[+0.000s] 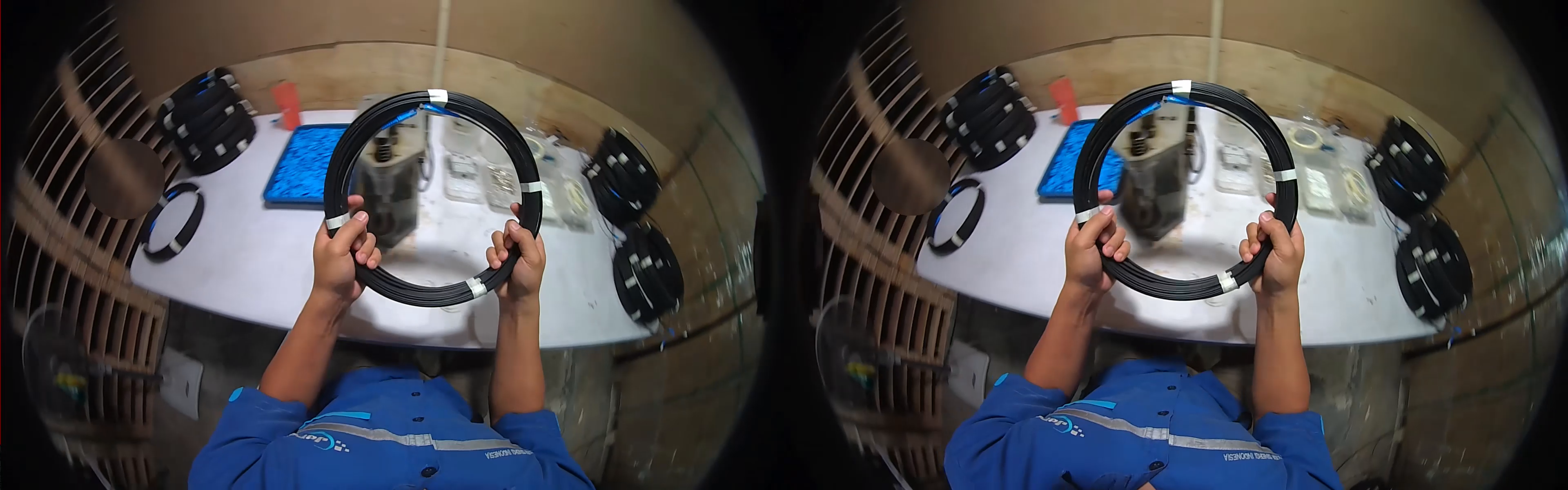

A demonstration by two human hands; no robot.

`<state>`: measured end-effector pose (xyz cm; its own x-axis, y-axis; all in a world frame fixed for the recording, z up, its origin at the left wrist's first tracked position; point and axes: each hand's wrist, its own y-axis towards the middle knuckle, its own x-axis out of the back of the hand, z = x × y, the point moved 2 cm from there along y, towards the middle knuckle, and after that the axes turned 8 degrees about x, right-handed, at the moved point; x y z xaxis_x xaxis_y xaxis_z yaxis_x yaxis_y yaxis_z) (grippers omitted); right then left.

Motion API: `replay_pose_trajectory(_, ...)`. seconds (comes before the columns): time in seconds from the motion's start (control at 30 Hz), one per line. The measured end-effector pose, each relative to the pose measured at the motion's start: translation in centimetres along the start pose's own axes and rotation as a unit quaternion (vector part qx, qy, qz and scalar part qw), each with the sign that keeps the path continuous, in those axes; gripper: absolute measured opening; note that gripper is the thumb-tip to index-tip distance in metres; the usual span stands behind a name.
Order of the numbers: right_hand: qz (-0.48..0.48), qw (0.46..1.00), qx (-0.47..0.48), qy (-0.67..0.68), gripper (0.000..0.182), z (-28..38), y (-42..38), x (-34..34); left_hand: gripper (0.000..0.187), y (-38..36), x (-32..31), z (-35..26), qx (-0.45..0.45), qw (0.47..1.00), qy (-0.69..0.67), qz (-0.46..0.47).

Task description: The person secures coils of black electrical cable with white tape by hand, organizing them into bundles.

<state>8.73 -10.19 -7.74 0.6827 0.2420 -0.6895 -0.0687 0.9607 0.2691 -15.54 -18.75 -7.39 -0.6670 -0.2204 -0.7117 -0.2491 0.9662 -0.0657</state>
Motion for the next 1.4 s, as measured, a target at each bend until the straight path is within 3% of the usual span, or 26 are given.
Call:
replay_pose_trajectory(0.07, 0.045, 0.998, -0.034, 0.023, 0.038, -2.4, 0.3, -2.3, 0.03, -2.2, 1.5, -2.7, -0.075, 0.997, 0.004, 0.008)
replay_pose_trajectory(0.13, 0.075, 0.993, -0.069, 0.06, 0.04, -4.7, 0.0, -5.3, 0.039, -4.4, 2.7, -5.0, -0.159, 0.984, 0.069, -0.042)
replay_pose_trajectory(0.17, 0.088, 0.99, -0.089, 0.07, 0.031, -5.9, -0.1, -6.7, 0.05, -5.3, 3.8, -6.2, -0.185, 0.981, 0.054, -0.032)
replay_pose_trajectory(0.27, 0.128, 0.982, -0.129, 0.055, 0.01, -9.2, -1.0, -11.0, 0.057, -8.4, 5.7, -8.9, -0.257, 0.959, 0.08, -0.093)
replay_pose_trajectory(0.3, 0.177, 0.971, -0.135, 0.091, 0.025, -11.6, -0.6, -10.8, 0.064, -9.0, 6.8, -9.5, -0.263, 0.954, 0.081, -0.115)
replay_pose_trajectory(0.33, 0.188, 0.966, -0.149, 0.097, 0.025, -12.7, -1.1, -12.2, 0.064, -9.7, 7.8, -10.1, -0.274, 0.949, 0.083, -0.13)
replay_pose_trajectory(0.43, 0.205, 0.971, -0.123, 0.024, 0.063, -16.0, -2.3, -15.4, 0.067, -11.4, 11.0, -11.8, -0.297, 0.932, 0.075, -0.194)
replay_pose_trajectory(0.47, 0.206, 0.97, -0.126, 0.016, 0.059, -17.1, -2.9, -16.3, 0.067, -11.9, 11.8, -12.2, -0.304, 0.927, 0.074, -0.207)
replay_pose_trajectory(0.7, 0.272, 0.948, -0.164, 0.012, 0.062, -25.0, -4.4, -21.2, 0.063, -13.6, 18.5, -15.0, -0.312, 0.879, 0.084, -0.35)
replay_pose_trajectory(1.0, 0.382, 0.913, -0.123, -0.075, 0.07, -34.6, -2.5, -28.6, 0.073, -12.2, 26.2, -22.5, -0.369, 0.83, 0.131, -0.398)
replay_pose_trajectory(1.2, 0.433, 0.865, -0.069, -0.245, 0.068, -44.7, 1.4, -34.6, 0.074, -7.7, 33.5, -29.7, -0.346, 0.813, 0.138, -0.448)
replay_pose_trajectory(1.4, 0.442, 0.85, -0.112, -0.264, 0.072, -53.7, 3.0, -38.7, 0.078, -3.4, 41.3, -35.1, -0.303, 0.817, 0.124, -0.475)
